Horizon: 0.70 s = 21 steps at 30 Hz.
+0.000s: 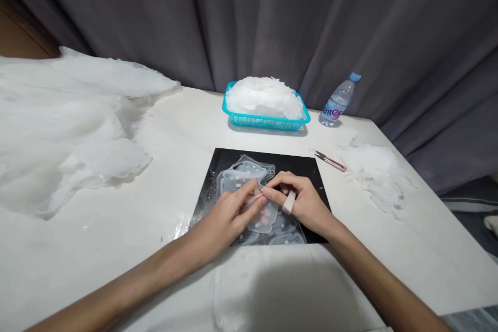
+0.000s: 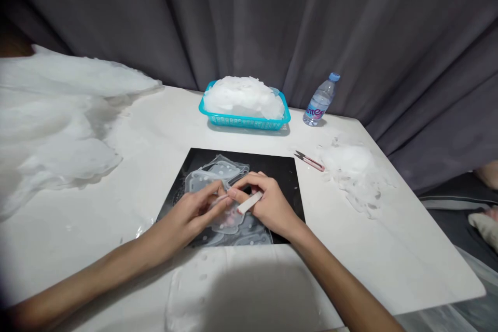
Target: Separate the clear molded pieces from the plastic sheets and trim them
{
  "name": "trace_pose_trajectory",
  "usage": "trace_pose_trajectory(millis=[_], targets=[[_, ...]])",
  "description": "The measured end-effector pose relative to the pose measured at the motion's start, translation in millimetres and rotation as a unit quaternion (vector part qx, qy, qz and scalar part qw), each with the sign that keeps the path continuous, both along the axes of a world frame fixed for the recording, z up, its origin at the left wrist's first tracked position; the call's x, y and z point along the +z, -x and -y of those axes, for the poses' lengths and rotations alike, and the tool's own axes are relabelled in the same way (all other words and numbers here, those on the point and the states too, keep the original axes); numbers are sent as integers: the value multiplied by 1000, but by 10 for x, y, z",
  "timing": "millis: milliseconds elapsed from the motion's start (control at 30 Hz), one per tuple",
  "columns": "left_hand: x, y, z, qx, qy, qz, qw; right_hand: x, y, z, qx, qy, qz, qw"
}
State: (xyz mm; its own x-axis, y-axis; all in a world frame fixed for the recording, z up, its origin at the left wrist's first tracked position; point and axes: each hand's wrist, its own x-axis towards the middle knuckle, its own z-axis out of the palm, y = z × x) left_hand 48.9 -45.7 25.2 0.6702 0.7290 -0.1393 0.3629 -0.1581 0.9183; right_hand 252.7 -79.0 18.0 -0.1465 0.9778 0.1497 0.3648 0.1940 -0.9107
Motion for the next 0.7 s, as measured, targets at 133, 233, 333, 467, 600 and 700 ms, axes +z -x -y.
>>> trace_pose_trajectory(millis=[133, 233, 333, 467, 600, 700], targets=[[6, -17, 124, -18, -73, -39, 996, 13, 14, -9, 19, 6, 25, 999], [-53, -26, 274, -38, -221, -56, 973, -38, 22, -42, -61, -18, 134, 989], [-78, 10, 319, -66, -270, -34, 960, -104, -47, -124, -152, -43, 237, 958], [-30, 84, 158, -21, -123, 3, 992, -121, -233, -201, -175, -72, 235, 953], [9, 68, 18, 15, 19, 17, 1000, -16, -322, -96, -137, -83, 128, 979], [7, 41, 3, 6, 105, 77, 991, 110, -301, 54, -42, -38, 88, 995]])
